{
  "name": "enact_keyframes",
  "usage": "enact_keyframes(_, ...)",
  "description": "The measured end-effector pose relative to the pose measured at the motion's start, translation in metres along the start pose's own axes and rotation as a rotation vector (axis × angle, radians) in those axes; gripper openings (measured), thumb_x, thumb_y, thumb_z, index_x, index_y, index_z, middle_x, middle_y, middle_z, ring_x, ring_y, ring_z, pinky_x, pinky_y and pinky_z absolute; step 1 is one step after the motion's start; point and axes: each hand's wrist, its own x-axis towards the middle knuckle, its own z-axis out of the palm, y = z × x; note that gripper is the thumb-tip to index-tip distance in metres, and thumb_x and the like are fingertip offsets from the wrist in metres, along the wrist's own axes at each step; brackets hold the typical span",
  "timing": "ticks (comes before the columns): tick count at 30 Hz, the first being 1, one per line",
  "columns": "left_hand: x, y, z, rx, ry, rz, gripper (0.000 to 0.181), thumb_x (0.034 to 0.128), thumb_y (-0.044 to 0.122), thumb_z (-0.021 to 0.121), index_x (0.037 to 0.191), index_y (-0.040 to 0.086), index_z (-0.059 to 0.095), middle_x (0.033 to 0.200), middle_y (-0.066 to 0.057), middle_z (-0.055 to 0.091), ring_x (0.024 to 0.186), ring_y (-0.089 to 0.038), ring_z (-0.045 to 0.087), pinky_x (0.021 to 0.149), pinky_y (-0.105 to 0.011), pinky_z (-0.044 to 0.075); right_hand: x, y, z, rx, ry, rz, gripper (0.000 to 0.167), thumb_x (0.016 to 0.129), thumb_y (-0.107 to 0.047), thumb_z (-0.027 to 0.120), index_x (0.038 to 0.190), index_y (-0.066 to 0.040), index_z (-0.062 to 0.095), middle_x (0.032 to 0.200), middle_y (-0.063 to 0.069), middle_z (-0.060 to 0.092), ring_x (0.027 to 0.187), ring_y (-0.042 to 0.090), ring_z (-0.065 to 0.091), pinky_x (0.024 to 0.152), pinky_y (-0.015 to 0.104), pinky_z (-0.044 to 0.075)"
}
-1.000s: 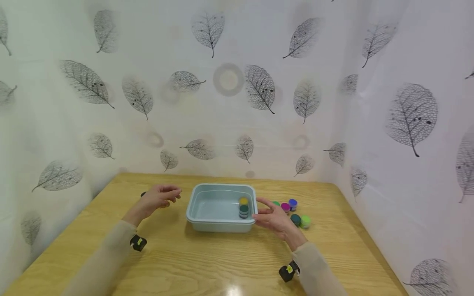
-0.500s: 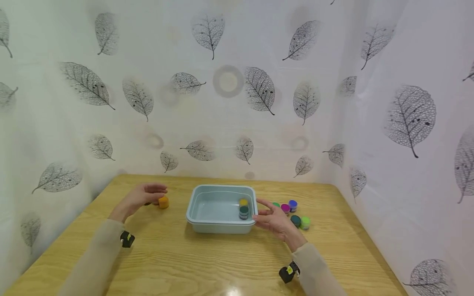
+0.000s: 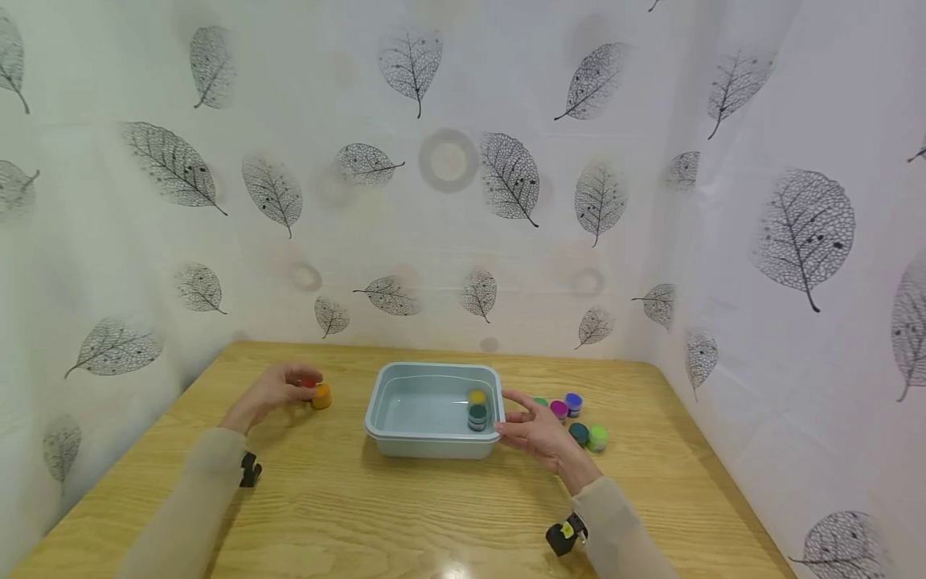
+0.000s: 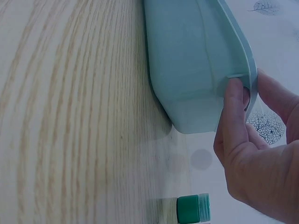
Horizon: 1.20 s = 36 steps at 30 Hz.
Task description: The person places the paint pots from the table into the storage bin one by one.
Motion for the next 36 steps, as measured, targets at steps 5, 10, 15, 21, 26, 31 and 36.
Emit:
enact_keyframes(5,0.0002,-0.0016,0.0019,0.027,-0.006,0.001,0.042,0.089,0.004,0.068,0.128,-0.009,0.057,0.124,-0.026,0.06,0.106,-0.03,0.061,0.09,-0.042,0.057,-0.0002,0.0009,-0.0002,0.001,-0.002,0.001,0.076,0.092,0.001,0.064,0.155,-0.006,0.023,0.108,0.011,0.062,0.1,0.02,0.067,0.092,0.035,0.058)
enact_keyframes(10,-0.0015,-0.002,0.0001,0.028,-0.031,0.012,0.044,0.0868,0.004,0.07,0.127,-0.009,0.057,0.121,-0.025,0.062,0.104,-0.029,0.061,0.087,-0.037,0.057,0.0003,0.0012,-0.0008,-0.007,-0.007,0.007,0.076,0.092,0.001,0.064,0.155,-0.006,0.023,0.106,0.008,0.062,0.1,0.019,0.067,0.093,0.035,0.058)
enact_keyframes(15,-0.0031,-0.004,-0.0005,0.034,-0.088,0.046,0.05,0.0816,0.004,0.075,0.127,-0.008,0.058,0.119,-0.023,0.064,0.103,-0.028,0.061,0.08,-0.032,0.057,-0.0001,0.0012,-0.0009,-0.002,-0.007,0.005,0.076,0.092,0.001,0.064,0.155,-0.006,0.022,0.105,0.008,0.063,0.1,0.02,0.067,0.093,0.036,0.058)
enact_keyframes(21,-0.0026,-0.0055,-0.0004,0.073,-0.164,0.027,0.049,0.081,0.011,0.078,0.125,-0.002,0.062,0.121,-0.018,0.066,0.104,-0.026,0.062,0.077,-0.036,0.057,-0.0001,0.0006,-0.0009,0.002,-0.008,0.009,0.076,0.092,0.001,0.064,0.155,-0.006,0.022,0.105,0.007,0.062,0.098,0.018,0.067,0.093,0.035,0.058)
enact_keyframes(26,0.0001,-0.0037,0.0019,0.15,-0.185,0.014,0.049,0.0771,0.018,0.083,0.122,0.005,0.067,0.119,-0.011,0.068,0.108,-0.026,0.061,0.095,-0.045,0.052,0.0001,-0.0003,-0.0005,0.007,-0.002,0.014,0.076,0.092,0.001,0.064,0.155,-0.006,0.022,0.1,0.004,0.06,0.095,0.016,0.067,0.091,0.033,0.059)
enact_keyframes(31,0.0014,-0.0039,0.0049,0.19,-0.225,0.034,0.046,0.0782,0.015,0.082,0.121,0.004,0.067,0.117,-0.01,0.068,0.105,-0.024,0.061,0.098,-0.048,0.05,-0.0003,-0.0007,-0.0002,0.008,0.002,0.017,0.076,0.092,0.002,0.064,0.155,-0.006,0.022,0.1,0.004,0.06,0.094,0.016,0.067,0.091,0.033,0.059)
enact_keyframes(36,0.0006,-0.0052,0.0075,0.202,-0.23,0.034,0.044,0.0781,0.011,0.081,0.12,0.003,0.068,0.115,-0.01,0.068,0.103,-0.023,0.061,0.095,-0.046,0.052,-0.0005,0.0009,0.0006,0.001,0.009,0.015,0.076,0.091,0.002,0.064,0.155,-0.006,0.023,0.099,0.004,0.06,0.093,0.016,0.067,0.092,0.035,0.058)
